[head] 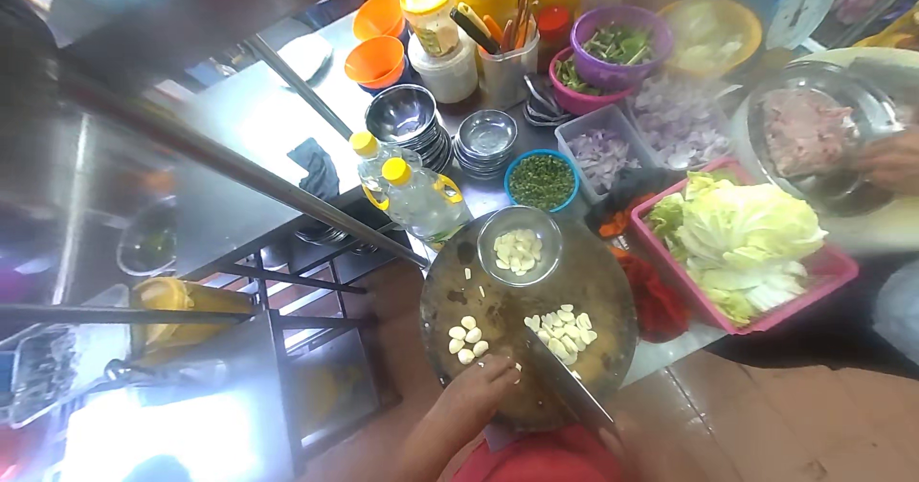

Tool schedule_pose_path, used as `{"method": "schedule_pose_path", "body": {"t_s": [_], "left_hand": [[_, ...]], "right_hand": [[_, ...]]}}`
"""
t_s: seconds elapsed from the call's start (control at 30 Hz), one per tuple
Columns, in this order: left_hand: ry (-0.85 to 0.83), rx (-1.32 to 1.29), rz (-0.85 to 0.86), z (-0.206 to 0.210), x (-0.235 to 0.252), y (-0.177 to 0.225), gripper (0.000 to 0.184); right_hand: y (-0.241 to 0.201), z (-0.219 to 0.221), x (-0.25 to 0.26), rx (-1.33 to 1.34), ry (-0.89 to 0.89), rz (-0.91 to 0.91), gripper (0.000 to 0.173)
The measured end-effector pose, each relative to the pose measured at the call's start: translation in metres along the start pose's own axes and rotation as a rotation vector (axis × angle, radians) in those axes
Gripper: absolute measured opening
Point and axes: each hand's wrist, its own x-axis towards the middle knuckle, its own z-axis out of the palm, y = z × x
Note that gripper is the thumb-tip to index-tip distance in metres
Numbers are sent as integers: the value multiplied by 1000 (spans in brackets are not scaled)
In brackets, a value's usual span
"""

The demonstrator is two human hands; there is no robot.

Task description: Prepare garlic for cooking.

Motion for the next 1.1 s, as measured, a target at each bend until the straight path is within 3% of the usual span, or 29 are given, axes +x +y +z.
{"method": "schedule_pose_path", "body": {"t_s": [0.23,0.43,0.7,0.87,1.0,1.1], "left_hand": [[-98,101,102,0,38,8,21],[-24,96,80,8,32,9,24],[106,57,82,18,29,9,23],[140,40,67,21,25,8,22],[161,42,87,27,26,9,21],[172,55,75,26,23,7,22]], "right_hand": [[-16,-9,-9,-93,31,-17,46],[-16,-11,-11,-108,81,-78,41],[-35,-42,-16,-64,-122,35,45],[-11,-15,-7,-107,82,-120,44],[-12,-16,-4,-107,-1,-42,42],[-14,-15,-7,-131,76,-109,45]]}}
